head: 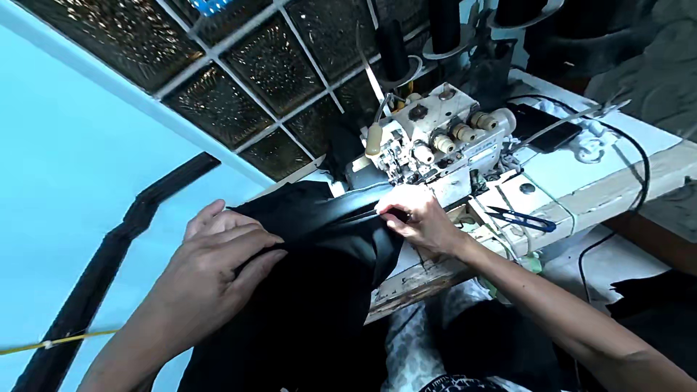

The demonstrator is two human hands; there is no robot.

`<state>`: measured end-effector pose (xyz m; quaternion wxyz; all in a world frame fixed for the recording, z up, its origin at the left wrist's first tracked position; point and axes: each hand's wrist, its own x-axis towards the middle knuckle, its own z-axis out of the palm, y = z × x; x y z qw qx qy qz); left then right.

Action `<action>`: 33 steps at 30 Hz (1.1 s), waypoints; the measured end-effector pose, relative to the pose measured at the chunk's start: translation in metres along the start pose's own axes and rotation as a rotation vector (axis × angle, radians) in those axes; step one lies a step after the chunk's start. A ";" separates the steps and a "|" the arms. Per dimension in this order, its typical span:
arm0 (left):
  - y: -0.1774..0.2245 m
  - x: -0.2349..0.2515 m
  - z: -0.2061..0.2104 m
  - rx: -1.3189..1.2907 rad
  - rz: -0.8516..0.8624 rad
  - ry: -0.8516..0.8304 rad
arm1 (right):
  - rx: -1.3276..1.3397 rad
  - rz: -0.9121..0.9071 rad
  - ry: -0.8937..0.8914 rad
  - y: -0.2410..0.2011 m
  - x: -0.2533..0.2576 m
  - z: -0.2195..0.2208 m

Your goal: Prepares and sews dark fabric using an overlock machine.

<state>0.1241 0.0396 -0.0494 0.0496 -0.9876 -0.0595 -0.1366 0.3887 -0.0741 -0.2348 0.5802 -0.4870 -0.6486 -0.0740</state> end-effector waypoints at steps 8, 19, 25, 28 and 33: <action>0.003 0.010 -0.007 0.106 0.003 0.016 | 0.191 0.103 -0.066 0.002 0.003 -0.010; 0.010 0.009 -0.011 0.088 0.014 0.005 | 0.216 0.017 -0.102 -0.008 0.016 -0.012; 0.007 0.008 -0.007 0.081 0.006 0.012 | 0.198 0.016 -0.147 -0.012 0.014 -0.016; 0.010 0.011 -0.001 0.034 -0.001 0.013 | 0.246 0.003 -0.213 -0.010 0.010 -0.023; 0.026 0.027 0.013 -0.031 0.089 0.011 | 0.242 0.052 -0.303 -0.013 -0.010 -0.049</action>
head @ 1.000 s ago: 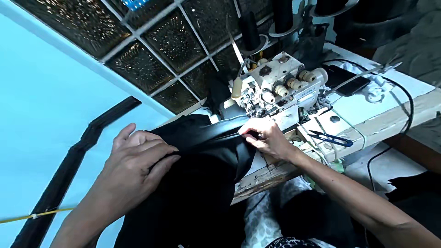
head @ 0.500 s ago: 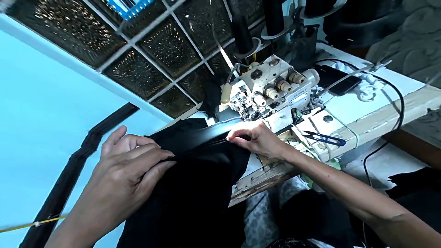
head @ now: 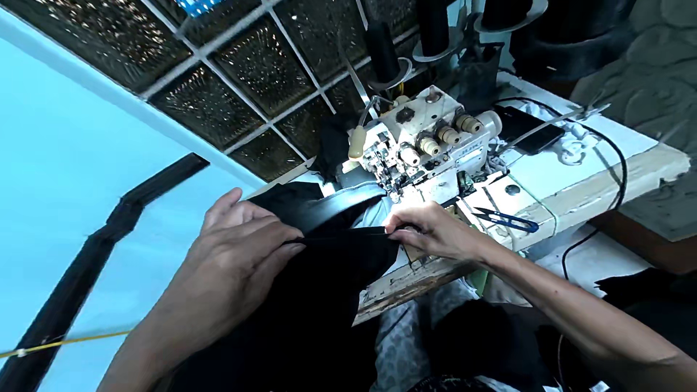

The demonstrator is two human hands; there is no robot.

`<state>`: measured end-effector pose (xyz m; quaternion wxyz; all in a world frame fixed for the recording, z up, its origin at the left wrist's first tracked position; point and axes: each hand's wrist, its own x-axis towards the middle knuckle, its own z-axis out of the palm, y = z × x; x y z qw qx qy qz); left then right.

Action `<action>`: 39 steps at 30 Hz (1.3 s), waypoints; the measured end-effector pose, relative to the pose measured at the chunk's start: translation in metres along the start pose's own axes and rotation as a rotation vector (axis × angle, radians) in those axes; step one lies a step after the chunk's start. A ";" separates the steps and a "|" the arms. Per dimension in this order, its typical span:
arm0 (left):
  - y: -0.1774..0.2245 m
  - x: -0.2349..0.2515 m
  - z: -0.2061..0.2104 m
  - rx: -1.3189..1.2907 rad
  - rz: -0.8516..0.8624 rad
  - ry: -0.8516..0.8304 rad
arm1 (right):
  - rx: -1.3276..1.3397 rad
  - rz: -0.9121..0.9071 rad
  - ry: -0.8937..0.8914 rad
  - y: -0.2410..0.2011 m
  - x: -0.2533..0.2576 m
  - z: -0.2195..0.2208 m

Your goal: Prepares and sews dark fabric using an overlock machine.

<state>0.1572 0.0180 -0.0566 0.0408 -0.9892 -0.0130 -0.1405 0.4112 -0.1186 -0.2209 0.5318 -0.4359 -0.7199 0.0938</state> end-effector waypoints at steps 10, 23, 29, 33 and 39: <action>0.025 0.031 0.046 -0.008 0.141 -0.022 | -0.119 0.082 -0.095 -0.028 -0.053 -0.006; 0.023 0.044 0.062 0.035 0.134 -0.033 | -0.240 0.073 0.049 0.007 -0.038 0.000; 0.015 0.046 0.071 0.004 0.119 -0.010 | -0.317 0.029 0.088 0.038 -0.019 -0.003; 0.011 0.049 0.076 -0.031 0.070 -0.018 | -0.369 -0.004 0.104 0.052 -0.007 -0.004; 0.013 0.043 0.073 -0.111 -0.004 -0.036 | -0.281 0.024 0.086 0.044 -0.001 -0.003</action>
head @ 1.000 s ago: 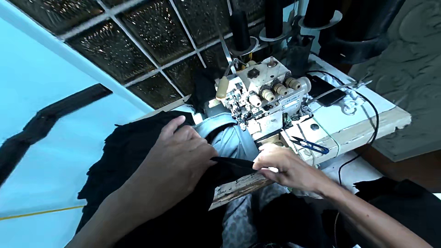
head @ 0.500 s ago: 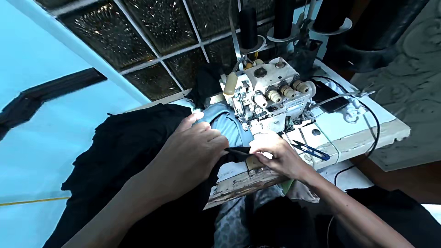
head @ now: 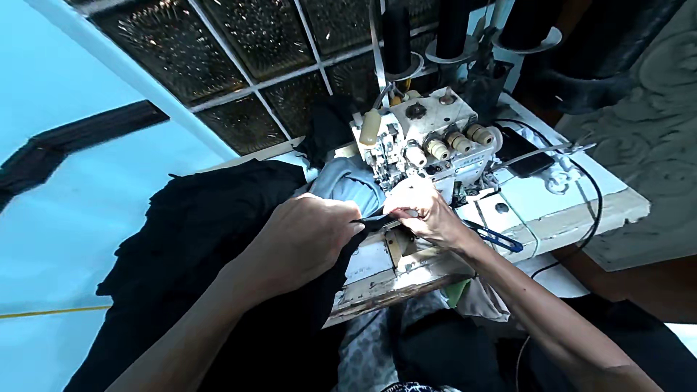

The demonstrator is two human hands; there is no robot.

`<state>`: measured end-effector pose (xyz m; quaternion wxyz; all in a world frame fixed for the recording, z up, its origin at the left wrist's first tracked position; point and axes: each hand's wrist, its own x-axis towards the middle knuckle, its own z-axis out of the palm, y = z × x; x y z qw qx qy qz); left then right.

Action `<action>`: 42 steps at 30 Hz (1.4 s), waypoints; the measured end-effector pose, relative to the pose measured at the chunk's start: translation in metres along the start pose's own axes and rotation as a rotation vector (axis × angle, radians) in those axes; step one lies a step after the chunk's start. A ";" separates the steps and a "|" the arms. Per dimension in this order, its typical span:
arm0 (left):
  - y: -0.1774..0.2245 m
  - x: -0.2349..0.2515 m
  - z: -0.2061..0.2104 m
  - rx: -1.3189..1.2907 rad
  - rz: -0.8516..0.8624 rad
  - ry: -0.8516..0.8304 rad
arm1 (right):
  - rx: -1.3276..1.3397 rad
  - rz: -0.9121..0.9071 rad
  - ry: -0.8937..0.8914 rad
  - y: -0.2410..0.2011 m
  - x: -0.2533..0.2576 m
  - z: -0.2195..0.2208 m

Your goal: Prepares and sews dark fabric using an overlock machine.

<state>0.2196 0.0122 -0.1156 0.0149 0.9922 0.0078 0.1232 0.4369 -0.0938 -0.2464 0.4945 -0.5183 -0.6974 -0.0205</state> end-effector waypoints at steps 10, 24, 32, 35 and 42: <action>0.005 0.002 -0.001 -0.018 -0.053 -0.006 | 0.445 0.036 -0.034 -0.023 0.017 -0.002; -0.017 -0.011 -0.034 -0.224 -0.108 0.009 | 0.453 0.156 -0.105 -0.017 0.005 -0.010; 0.014 0.003 -0.029 -0.318 -0.223 0.083 | 0.389 0.118 -0.140 -0.027 -0.007 -0.021; 0.022 0.006 -0.021 -0.247 -0.180 0.066 | 0.264 0.078 -0.190 -0.036 -0.018 -0.027; 0.027 0.011 0.001 -0.160 -0.074 0.023 | 0.069 0.057 -0.137 -0.053 -0.045 -0.023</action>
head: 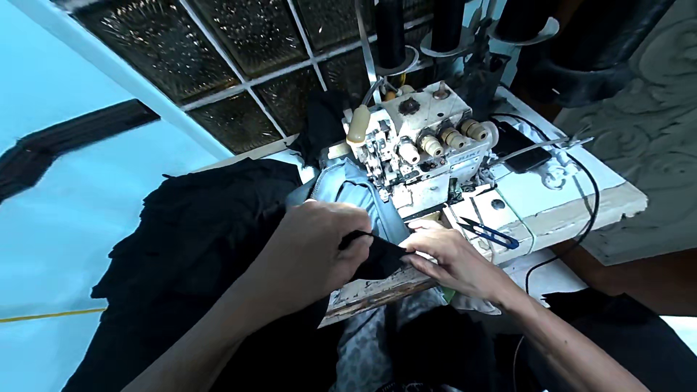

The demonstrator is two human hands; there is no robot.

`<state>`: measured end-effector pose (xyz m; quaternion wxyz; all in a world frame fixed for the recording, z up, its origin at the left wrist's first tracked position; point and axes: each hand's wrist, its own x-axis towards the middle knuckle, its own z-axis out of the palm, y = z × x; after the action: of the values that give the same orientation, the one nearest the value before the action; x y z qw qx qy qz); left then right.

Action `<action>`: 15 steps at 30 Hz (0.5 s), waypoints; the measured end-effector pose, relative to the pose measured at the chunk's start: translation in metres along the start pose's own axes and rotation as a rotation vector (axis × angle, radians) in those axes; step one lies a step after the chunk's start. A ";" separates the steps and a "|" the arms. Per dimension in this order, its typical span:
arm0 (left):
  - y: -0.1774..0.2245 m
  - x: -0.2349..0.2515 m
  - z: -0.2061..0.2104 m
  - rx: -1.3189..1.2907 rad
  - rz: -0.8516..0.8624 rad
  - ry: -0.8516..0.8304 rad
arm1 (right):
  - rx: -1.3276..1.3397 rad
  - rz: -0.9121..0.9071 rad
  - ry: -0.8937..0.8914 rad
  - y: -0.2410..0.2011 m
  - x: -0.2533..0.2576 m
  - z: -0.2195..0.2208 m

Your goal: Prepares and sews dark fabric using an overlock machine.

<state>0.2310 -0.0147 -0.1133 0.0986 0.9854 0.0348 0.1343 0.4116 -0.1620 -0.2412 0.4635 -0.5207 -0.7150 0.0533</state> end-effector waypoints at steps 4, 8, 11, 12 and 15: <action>-0.003 0.001 0.007 0.043 -0.011 -0.002 | -0.007 0.046 0.037 0.003 0.003 0.005; -0.002 0.004 0.013 0.088 -0.019 0.042 | -0.003 0.084 0.076 0.017 0.013 0.009; 0.002 0.005 0.023 0.140 -0.058 0.071 | -0.080 0.088 0.101 0.027 0.019 0.011; 0.003 0.005 0.027 0.160 -0.065 0.087 | -0.119 0.073 0.127 0.030 0.021 0.013; 0.009 0.005 0.040 0.165 -0.076 0.143 | -0.194 0.029 0.194 0.042 0.028 0.017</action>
<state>0.2471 -0.0302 -0.1483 0.0194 0.9761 0.0898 0.1970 0.4274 -0.1140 -0.2571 0.4773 -0.5761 -0.6608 -0.0601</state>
